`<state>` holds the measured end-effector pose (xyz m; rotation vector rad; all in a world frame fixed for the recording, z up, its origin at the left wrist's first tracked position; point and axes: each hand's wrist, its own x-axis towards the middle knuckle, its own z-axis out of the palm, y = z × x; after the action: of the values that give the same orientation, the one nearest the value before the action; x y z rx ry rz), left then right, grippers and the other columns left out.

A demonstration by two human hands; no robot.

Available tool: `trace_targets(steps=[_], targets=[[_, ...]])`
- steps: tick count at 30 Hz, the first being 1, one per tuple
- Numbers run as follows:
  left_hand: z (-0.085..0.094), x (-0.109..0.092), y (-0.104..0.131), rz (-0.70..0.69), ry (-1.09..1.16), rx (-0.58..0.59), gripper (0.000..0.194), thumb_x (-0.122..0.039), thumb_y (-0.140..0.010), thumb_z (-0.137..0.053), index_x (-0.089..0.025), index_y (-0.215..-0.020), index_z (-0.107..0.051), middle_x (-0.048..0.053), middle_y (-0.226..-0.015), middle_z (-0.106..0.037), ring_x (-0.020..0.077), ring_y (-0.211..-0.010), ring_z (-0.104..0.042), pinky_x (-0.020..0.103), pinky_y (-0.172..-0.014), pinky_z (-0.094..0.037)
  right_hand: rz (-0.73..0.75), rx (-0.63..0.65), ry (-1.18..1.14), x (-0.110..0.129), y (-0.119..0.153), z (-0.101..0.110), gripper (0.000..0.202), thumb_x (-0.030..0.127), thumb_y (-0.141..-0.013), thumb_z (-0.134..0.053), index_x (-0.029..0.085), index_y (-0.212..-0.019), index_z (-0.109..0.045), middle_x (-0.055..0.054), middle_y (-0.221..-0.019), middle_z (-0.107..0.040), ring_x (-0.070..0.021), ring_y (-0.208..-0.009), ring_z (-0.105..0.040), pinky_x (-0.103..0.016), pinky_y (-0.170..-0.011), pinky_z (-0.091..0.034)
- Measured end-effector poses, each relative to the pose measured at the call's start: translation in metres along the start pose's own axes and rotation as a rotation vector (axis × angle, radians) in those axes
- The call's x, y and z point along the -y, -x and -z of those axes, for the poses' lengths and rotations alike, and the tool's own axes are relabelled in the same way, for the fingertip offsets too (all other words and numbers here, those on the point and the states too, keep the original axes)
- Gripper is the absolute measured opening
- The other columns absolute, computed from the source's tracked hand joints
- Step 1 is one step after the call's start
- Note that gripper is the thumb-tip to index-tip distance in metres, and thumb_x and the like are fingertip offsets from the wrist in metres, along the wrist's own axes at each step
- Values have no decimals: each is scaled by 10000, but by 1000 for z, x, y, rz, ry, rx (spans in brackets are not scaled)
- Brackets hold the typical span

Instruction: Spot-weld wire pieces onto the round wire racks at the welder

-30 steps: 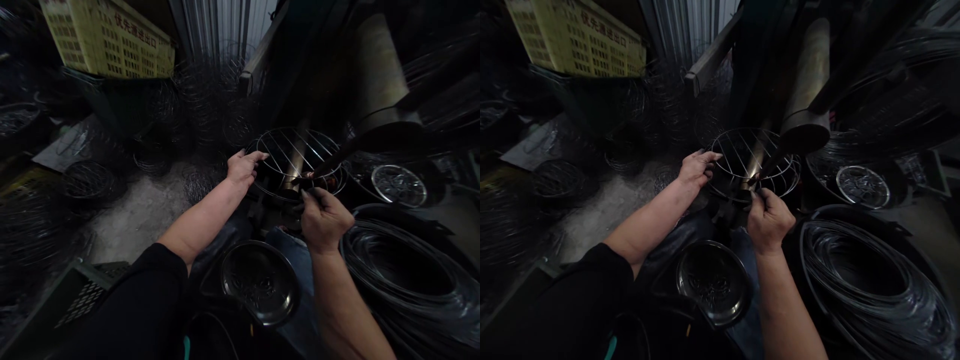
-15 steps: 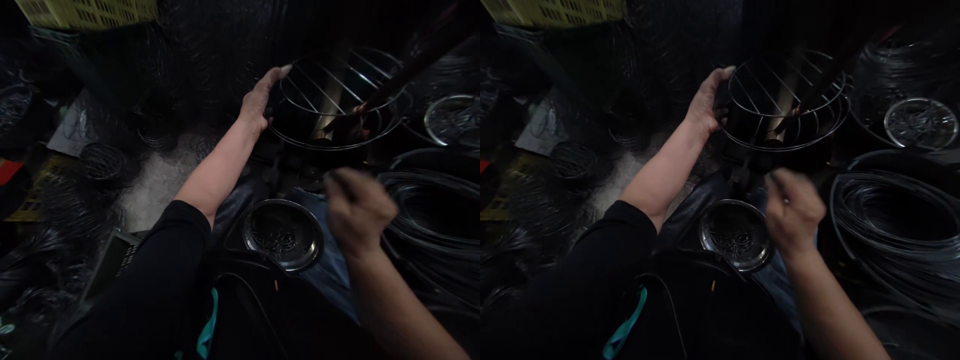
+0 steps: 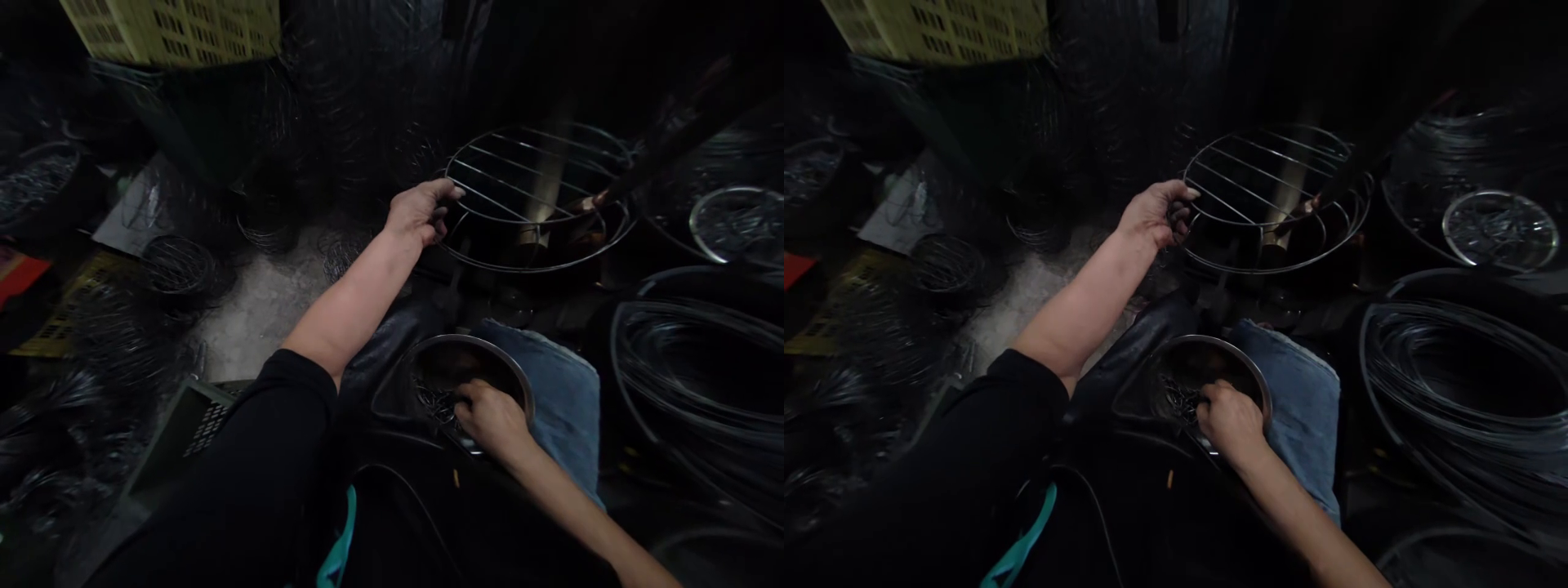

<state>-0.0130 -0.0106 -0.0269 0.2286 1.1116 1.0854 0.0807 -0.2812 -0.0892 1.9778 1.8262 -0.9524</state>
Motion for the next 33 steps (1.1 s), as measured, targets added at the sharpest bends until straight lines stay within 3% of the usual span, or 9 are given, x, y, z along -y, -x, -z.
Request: trace_targets(steps=[3,5,9,13,17,25,29,33], targets=[[4,4,23,-86,-75,55,351,-32,-536,-786,-192,-752,-559,-61,-609,-506,75,-580,-483,199,-533,-308,101,-123,-264,-12,6,3,296,154,-788,-482,171,-911,-751,-95,-977,-739,-223,-905,-709,-300,-825,-512],[5,6,34,-146,-101,87,326,-30,-539,-747,-189,-712,-522,-67,-590,-488,68,-551,-463,195,-504,-282,166,-201,-528,-22,9,12,268,212,-760,-502,191,-865,-748,-66,-844,-746,-220,-791,-711,-306,-740,-540],[5,10,46,-229,-115,143,295,-39,-530,-689,-191,-722,-525,-68,-596,-510,65,-521,-456,199,-459,-275,201,-491,-928,-43,11,56,265,412,-732,-656,224,-867,-786,-19,-644,-715,-204,-525,-640,-309,-511,-526],[3,15,50,-240,-127,158,331,-69,-504,-699,-199,-757,-529,-78,-598,-507,64,-510,-455,197,-436,-288,99,-857,-939,-52,-3,118,298,420,-684,-732,191,-862,-804,-18,-575,-685,-182,-462,-610,-287,-463,-507],[2,18,48,-244,-111,160,384,-67,-468,-714,-202,-784,-540,-78,-624,-520,69,-526,-478,196,-432,-300,37,-973,-973,-46,-27,153,285,382,-705,-702,161,-860,-794,-8,-538,-654,-161,-397,-572,-252,-375,-458],[-2,6,31,-236,-137,227,365,-80,-461,-729,-185,-779,-584,-62,-626,-551,73,-528,-491,202,-435,-325,137,-1065,-1373,-35,-54,141,326,392,-679,-830,132,-865,-767,-20,-568,-677,-143,-388,-579,-228,-359,-470],[-5,3,24,-218,-144,229,371,-63,-451,-737,-182,-770,-590,-59,-626,-544,70,-523,-491,204,-429,-302,149,-1119,-1435,-33,-60,134,304,381,-691,-840,144,-864,-761,-6,-584,-684,-122,-335,-530,-222,-326,-426],[-8,1,20,-200,-157,220,380,-48,-451,-729,-173,-789,-609,-47,-638,-555,69,-518,-486,206,-424,-277,163,-1171,-1462,-31,-65,132,292,364,-664,-858,157,-841,-752,2,-601,-685,-164,-437,-637,-238,-404,-499]])
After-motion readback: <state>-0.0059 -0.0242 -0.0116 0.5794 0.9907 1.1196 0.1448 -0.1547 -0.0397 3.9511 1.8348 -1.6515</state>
